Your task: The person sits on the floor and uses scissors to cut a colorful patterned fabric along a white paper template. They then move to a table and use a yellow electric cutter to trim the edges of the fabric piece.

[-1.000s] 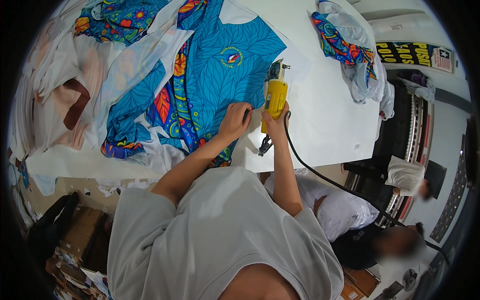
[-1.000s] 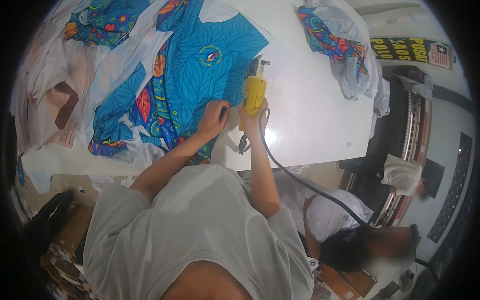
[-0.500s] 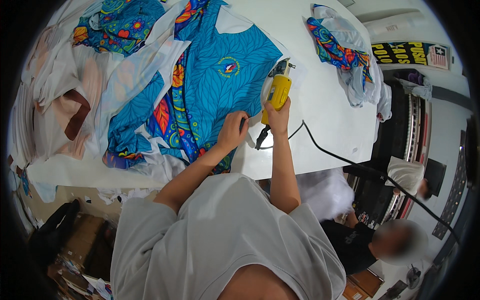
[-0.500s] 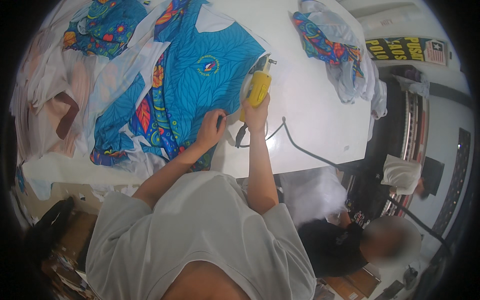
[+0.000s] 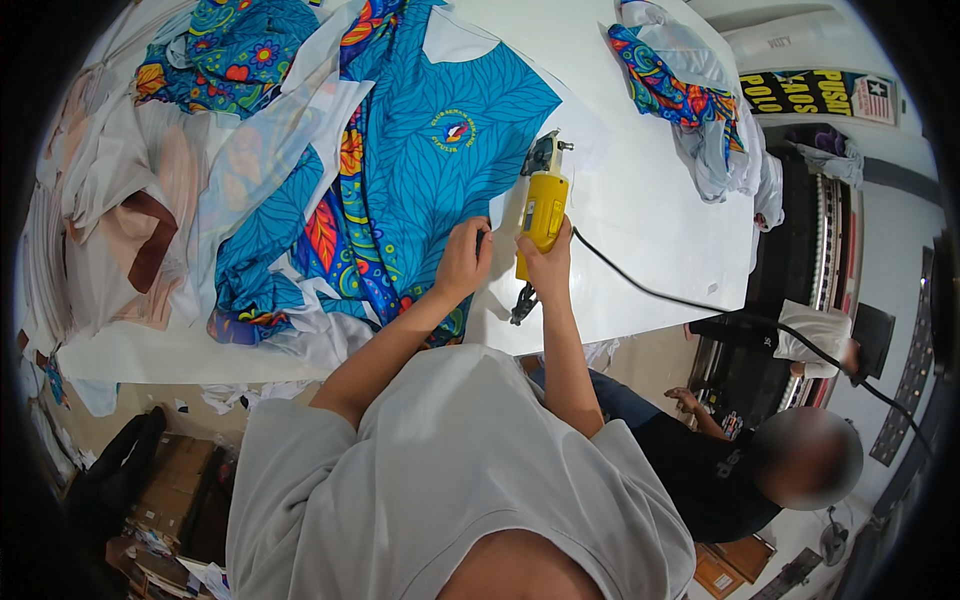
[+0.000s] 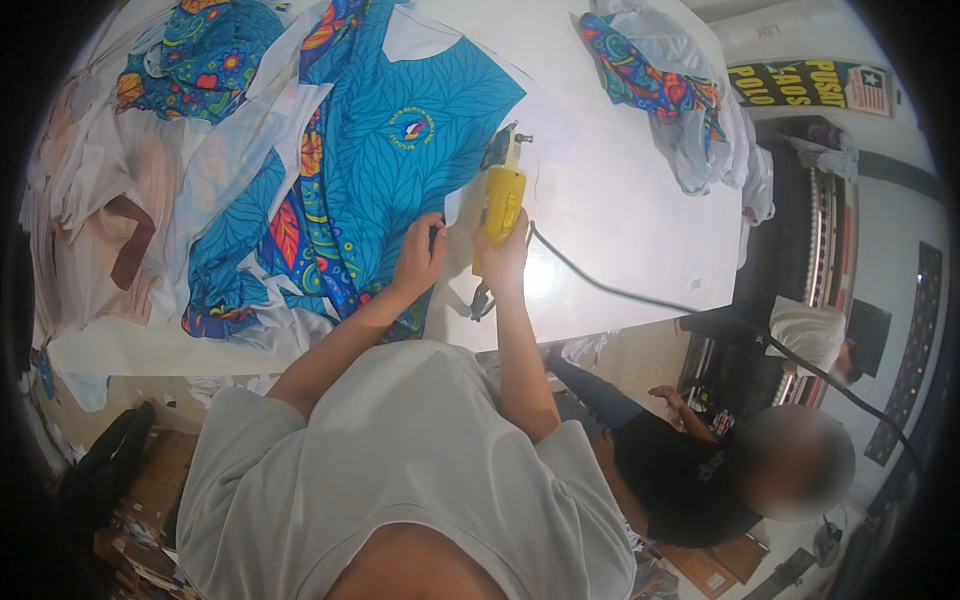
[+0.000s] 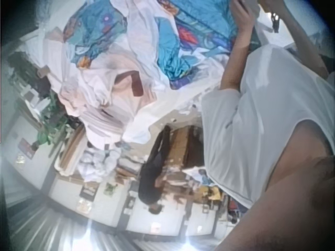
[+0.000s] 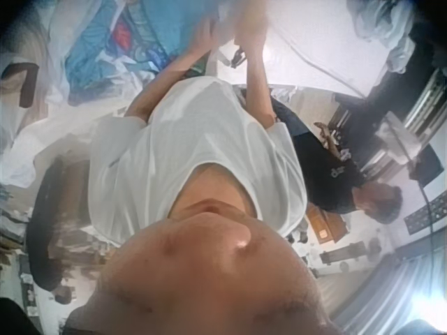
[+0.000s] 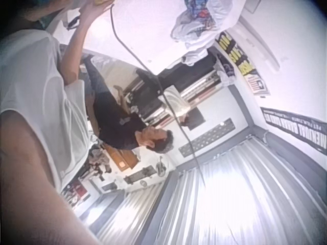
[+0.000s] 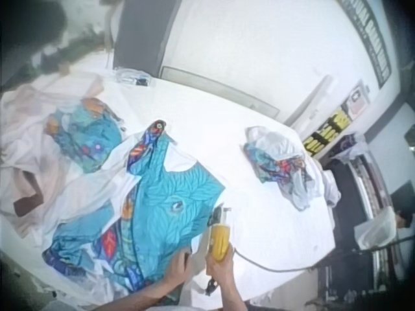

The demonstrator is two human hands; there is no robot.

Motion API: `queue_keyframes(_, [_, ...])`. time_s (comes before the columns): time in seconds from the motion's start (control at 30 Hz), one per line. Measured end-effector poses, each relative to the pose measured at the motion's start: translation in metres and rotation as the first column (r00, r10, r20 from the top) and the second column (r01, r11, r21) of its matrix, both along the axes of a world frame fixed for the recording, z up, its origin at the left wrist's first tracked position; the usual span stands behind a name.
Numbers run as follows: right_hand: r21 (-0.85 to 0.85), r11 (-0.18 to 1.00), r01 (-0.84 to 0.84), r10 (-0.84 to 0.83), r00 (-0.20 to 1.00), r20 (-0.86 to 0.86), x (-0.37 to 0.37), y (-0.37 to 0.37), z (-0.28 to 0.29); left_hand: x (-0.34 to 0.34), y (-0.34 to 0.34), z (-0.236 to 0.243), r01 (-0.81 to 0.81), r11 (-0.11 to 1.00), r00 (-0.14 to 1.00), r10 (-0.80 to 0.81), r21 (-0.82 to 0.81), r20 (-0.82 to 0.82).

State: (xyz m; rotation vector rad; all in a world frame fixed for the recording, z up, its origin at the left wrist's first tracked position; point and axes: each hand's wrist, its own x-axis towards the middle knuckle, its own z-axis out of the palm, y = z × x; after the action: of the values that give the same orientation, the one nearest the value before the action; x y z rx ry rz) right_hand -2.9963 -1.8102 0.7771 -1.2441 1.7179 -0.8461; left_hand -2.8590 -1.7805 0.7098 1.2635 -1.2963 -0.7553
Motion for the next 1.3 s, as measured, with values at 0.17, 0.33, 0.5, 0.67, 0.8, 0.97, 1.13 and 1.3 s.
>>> queue_keyframes(0.17, [-0.015, 1.0, -0.027, 0.027, 1.0, 0.003, -0.008, 0.002, -0.008, 0.0, 0.0, -0.001, 0.027, 1.0, 0.999, -0.028, 0.003, 0.028])
queue_keyframes(0.33, [-0.058, 0.997, -0.047, 0.051, 0.996, 0.078, -0.005, -0.002, -0.013, 0.001, 0.0, 0.0, 0.016, 1.0, 1.0, -0.016, -0.019, 0.026])
queue_keyframes(0.5, [-0.078, 0.996, -0.05, 0.059, 0.992, 0.113, -0.002, -0.008, -0.012, 0.001, 0.0, 0.0, 0.019, 1.0, 0.999, -0.019, -0.003, 0.027])
queue_keyframes(0.67, [-0.069, 0.997, -0.044, 0.052, 0.991, 0.12, 0.0, -0.012, -0.007, 0.0, 0.0, 0.001, 0.013, 1.0, 0.999, -0.014, 0.004, 0.032])
queue_keyframes(0.8, [-0.035, 0.999, -0.025, 0.027, 0.998, 0.048, 0.0, -0.021, -0.007, 0.001, 0.0, 0.002, 0.024, 1.0, 0.999, -0.025, 0.019, 0.023])
queue_keyframes(0.97, [-0.075, 0.997, -0.011, 0.013, 0.999, 0.031, -0.006, -0.032, -0.021, 0.003, 0.001, 0.001, 0.068, 0.994, 0.997, -0.071, 0.083, 0.024])
queue_keyframes(1.13, [0.008, 1.0, 0.023, -0.023, 1.0, 0.015, 0.0, -0.042, -0.009, 0.003, 0.001, 0.001, 0.05, 0.997, 0.998, -0.051, 0.059, 0.022])
queue_keyframes(1.3, [-0.006, 0.999, 0.038, -0.038, 0.999, 0.004, -0.002, -0.051, -0.01, 0.003, 0.001, 0.002, 0.046, 0.997, 0.999, -0.047, 0.056, 0.008])
